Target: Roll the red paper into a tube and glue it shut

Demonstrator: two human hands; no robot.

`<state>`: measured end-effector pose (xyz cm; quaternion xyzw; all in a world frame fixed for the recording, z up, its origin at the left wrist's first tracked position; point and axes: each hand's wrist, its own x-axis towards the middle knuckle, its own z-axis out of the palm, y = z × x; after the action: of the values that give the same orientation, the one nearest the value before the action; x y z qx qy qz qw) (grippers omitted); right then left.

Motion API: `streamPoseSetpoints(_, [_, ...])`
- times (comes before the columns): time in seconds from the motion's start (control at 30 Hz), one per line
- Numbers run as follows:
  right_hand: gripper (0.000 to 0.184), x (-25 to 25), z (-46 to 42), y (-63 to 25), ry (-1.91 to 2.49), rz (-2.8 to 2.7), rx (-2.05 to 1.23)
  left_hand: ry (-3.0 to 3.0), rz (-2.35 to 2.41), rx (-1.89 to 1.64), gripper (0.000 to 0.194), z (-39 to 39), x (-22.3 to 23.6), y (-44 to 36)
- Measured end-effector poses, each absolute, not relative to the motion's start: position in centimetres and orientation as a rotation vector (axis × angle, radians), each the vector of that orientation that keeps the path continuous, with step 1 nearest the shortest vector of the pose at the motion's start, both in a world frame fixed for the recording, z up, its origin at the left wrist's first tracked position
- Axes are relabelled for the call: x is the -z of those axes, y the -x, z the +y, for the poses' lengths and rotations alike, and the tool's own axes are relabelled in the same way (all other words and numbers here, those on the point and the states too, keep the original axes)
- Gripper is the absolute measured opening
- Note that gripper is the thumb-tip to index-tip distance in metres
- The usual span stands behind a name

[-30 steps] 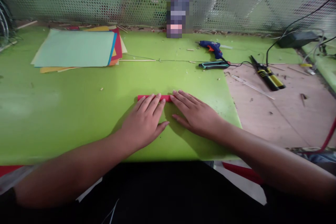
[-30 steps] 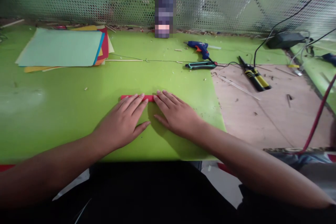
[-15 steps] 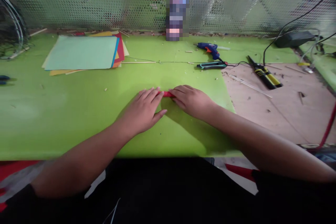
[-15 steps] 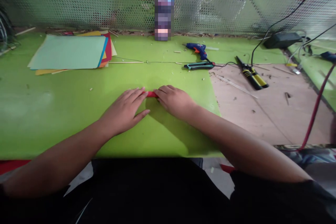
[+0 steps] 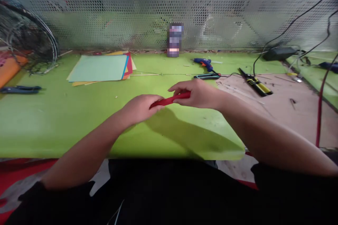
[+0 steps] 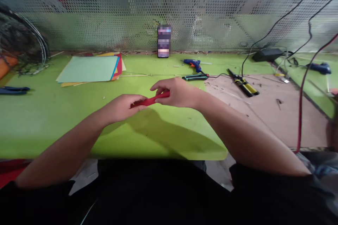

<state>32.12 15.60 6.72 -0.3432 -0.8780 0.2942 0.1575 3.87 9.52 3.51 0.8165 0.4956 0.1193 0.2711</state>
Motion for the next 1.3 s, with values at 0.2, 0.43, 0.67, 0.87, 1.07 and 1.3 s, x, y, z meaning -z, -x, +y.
streamPoseSetpoints(0.2, [0.058,-8.3,16.1,-33.2,0.906,-2.105,-1.147,-1.794,1.098,-0.423,0.039,10.0,-5.2,-4.2])
streamPoseSetpoints(0.43, [0.077,-3.5,16.5,-32.7,0.829,-1.448,-1.47,-1.459,0.918,-0.51,0.044,10.2,-2.2,-4.8])
streamPoseSetpoints(0.67, [0.067,-1.5,16.2,-31.8,0.797,-1.269,-1.558,-1.303,0.999,-0.589,0.047,9.4,-0.9,-5.1])
streamPoseSetpoints(0.87, [0.06,-1.4,15.5,-32.2,0.794,-1.293,-1.542,-1.324,1.092,-0.572,0.047,9.0,-1.1,-5.4])
streamPoseSetpoints(1.07, [0.056,-1.4,15.2,-31.9,0.842,-1.211,-1.536,-1.319,1.067,-0.598,0.043,8.5,-0.9,-5.5])
streamPoseSetpoints(1.3, [0.071,-1.3,14.1,-30.6,0.84,-1.497,-1.633,-1.295,1.061,-0.864,0.042,7.9,-0.1,-6.4])
